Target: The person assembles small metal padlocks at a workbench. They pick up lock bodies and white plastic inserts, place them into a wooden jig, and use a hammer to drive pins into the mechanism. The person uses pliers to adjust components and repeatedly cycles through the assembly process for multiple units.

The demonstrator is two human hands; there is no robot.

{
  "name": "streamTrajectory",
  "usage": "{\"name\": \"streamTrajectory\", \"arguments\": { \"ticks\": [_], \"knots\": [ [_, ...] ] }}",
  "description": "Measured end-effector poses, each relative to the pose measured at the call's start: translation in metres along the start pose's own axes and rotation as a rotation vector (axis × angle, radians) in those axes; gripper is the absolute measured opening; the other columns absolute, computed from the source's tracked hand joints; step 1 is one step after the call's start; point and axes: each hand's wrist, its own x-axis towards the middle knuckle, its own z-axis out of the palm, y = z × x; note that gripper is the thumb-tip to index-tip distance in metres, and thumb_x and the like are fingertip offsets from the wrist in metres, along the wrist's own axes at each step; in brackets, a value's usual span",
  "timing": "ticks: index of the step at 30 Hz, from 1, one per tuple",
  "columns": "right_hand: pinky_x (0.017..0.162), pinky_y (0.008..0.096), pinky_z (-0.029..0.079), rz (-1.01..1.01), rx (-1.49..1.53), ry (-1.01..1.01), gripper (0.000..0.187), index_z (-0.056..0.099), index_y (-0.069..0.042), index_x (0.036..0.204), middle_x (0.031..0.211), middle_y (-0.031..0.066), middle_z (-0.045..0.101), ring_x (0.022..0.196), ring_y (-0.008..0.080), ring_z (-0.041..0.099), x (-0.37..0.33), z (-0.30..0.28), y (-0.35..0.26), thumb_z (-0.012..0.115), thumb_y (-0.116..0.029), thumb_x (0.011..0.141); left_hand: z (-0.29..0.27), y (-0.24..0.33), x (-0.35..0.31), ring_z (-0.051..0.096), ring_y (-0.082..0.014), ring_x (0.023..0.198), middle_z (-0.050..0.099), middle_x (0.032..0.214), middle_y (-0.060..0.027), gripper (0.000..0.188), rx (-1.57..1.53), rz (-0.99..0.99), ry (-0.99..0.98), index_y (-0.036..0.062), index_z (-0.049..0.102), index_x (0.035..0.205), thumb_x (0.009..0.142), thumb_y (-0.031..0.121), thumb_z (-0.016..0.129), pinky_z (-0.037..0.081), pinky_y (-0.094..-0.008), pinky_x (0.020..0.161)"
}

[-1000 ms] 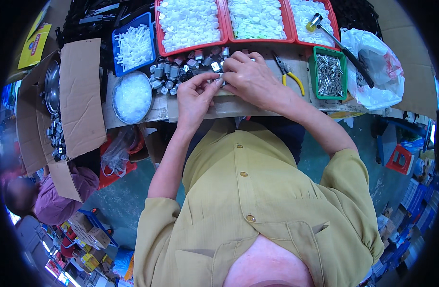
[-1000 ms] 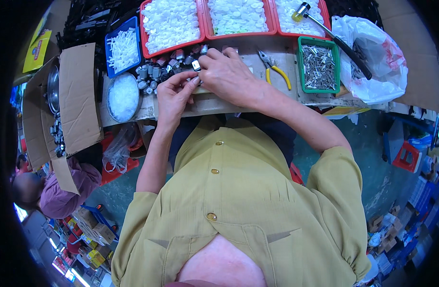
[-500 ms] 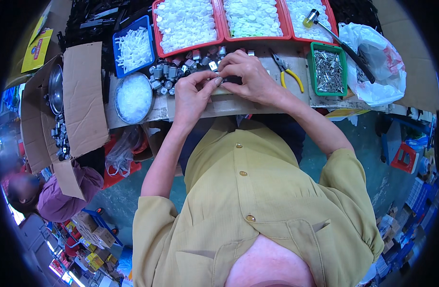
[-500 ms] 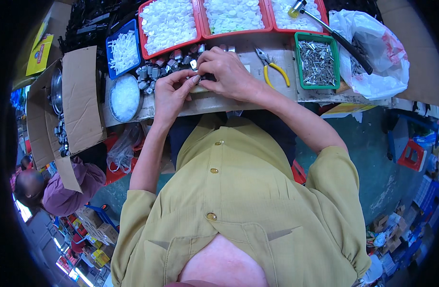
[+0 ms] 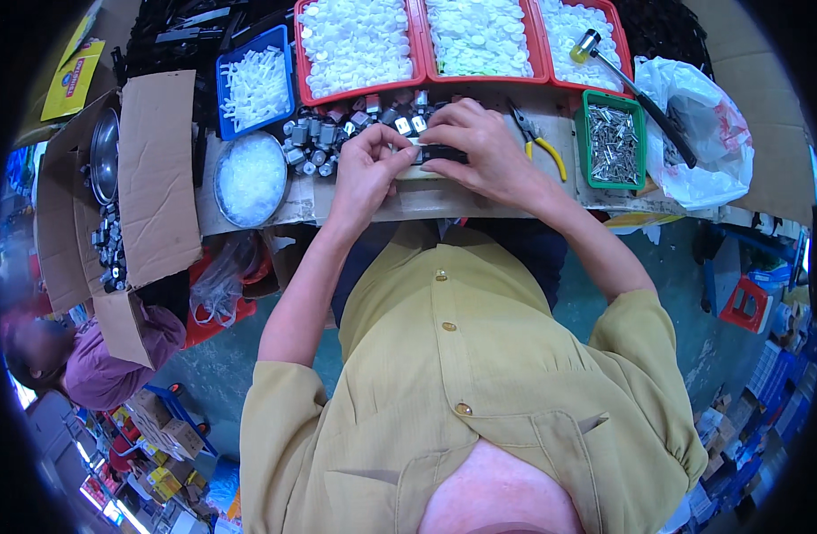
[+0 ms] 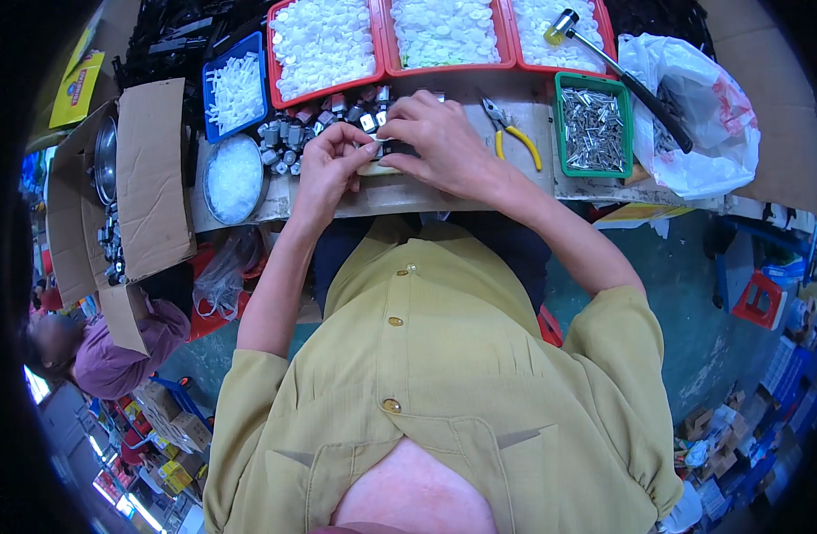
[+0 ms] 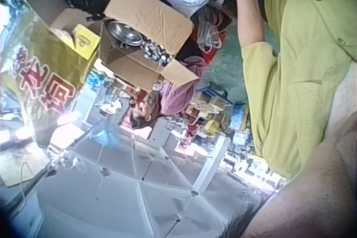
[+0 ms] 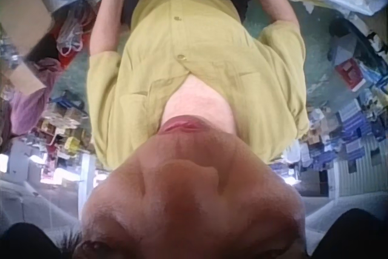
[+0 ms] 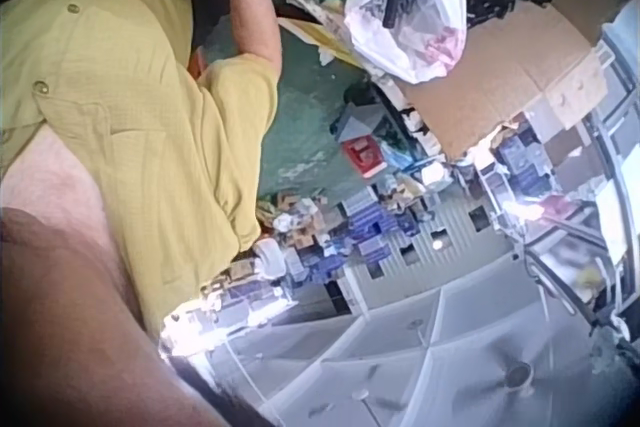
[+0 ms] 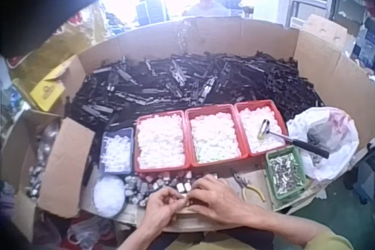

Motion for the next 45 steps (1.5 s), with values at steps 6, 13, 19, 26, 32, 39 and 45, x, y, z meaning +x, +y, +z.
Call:
{"name": "streamTrajectory", "arguments": {
  "ticks": [6,13,19,26,32,39,45],
  "knots": [
    [0.077,0.0421,0.05,0.18,-0.156,0.233,0.018,0.07,-0.003,0.096,0.096,0.012,0.065,0.09,0.0312,0.064,-0.04,-0.078,0.004,0.075,-0.011,0.08,0.003,0.006,-0.002,0.044,-0.0036,0.046,0.051,0.062,0.0053,0.011,0.007,-0.085,0.04,0.0048,0.063,0.092,0.089,0.011,0.072,0.033,-0.0207,0.042],
    [0.076,0.0436,0.049,0.586,-0.494,0.165,0.013,0.065,0.002,0.093,0.091,0.0166,0.062,0.087,0.0353,0.064,-0.109,-0.12,0.032,0.07,-0.005,0.083,-0.005,0.016,-0.009,0.047,-0.0015,0.052,0.055,0.066,0.0045,0.017,0.245,0.246,0.122,0.0006,0.069,0.101,0.092,0.015,0.071,0.034,-0.0195,0.046],
    [0.075,0.0442,0.048,0.594,-0.408,0.119,0.011,0.064,0.002,0.093,0.088,0.017,0.061,0.085,0.036,0.063,-0.104,-0.12,0.043,0.068,-0.002,0.084,-0.043,0.049,0.043,0.06,-0.0141,0.061,0.066,0.074,-0.0063,0.016,0.73,0.663,0.408,0.0013,0.074,0.094,0.087,0.015,0.073,0.047,-0.0286,0.057],
    [0.074,0.043,0.049,0.602,-0.387,0.174,0.011,0.065,0.001,0.093,0.088,0.0161,0.063,0.085,0.0358,0.064,-0.104,-0.116,0.047,0.068,-0.005,0.085,-0.049,0.052,0.091,0.066,-0.0271,0.074,0.065,0.081,-0.0109,0.017,1.078,0.661,0.443,0.0043,0.074,0.089,0.082,0.02,0.073,0.052,-0.0383,0.068],
    [0.071,0.0398,0.05,0.61,-0.392,0.171,0.011,0.068,0.0,0.092,0.086,0.0145,0.065,0.081,0.0329,0.066,-0.104,-0.123,0.047,0.069,-0.009,0.086,-0.055,0.055,0.095,0.065,-0.0275,0.073,0.066,0.084,-0.0124,0.013,0.985,0.68,0.402,0.0014,0.07,0.089,0.084,0.013,0.07,0.051,-0.0373,0.069],
    [0.069,0.0293,0.051,0.627,-0.114,0.399,0.014,0.069,0.0,0.097,0.084,0.0082,0.07,0.075,0.0155,0.066,-0.097,-0.121,0.036,0.07,-0.011,0.088,-0.044,0.065,0.064,0.063,-0.0115,0.075,0.068,0.089,-0.0044,0.013,0.266,0.393,0.165,0.0,0.065,0.101,0.094,0.012,0.067,0.051,-0.0239,0.069],
    [0.069,0.0247,0.049,0.455,0.494,0.447,0.01,0.069,-0.001,0.095,0.085,0.0023,0.07,0.078,0.0081,0.063,-0.041,-0.069,-0.007,0.071,-0.009,0.088,0.005,0.05,0.027,0.063,-0.0129,0.07,0.069,0.088,-0.0063,0.019,-0.744,-0.049,-0.181,0.0004,0.066,0.107,0.092,0.012,0.07,0.052,-0.0223,0.064]
  ]
}}
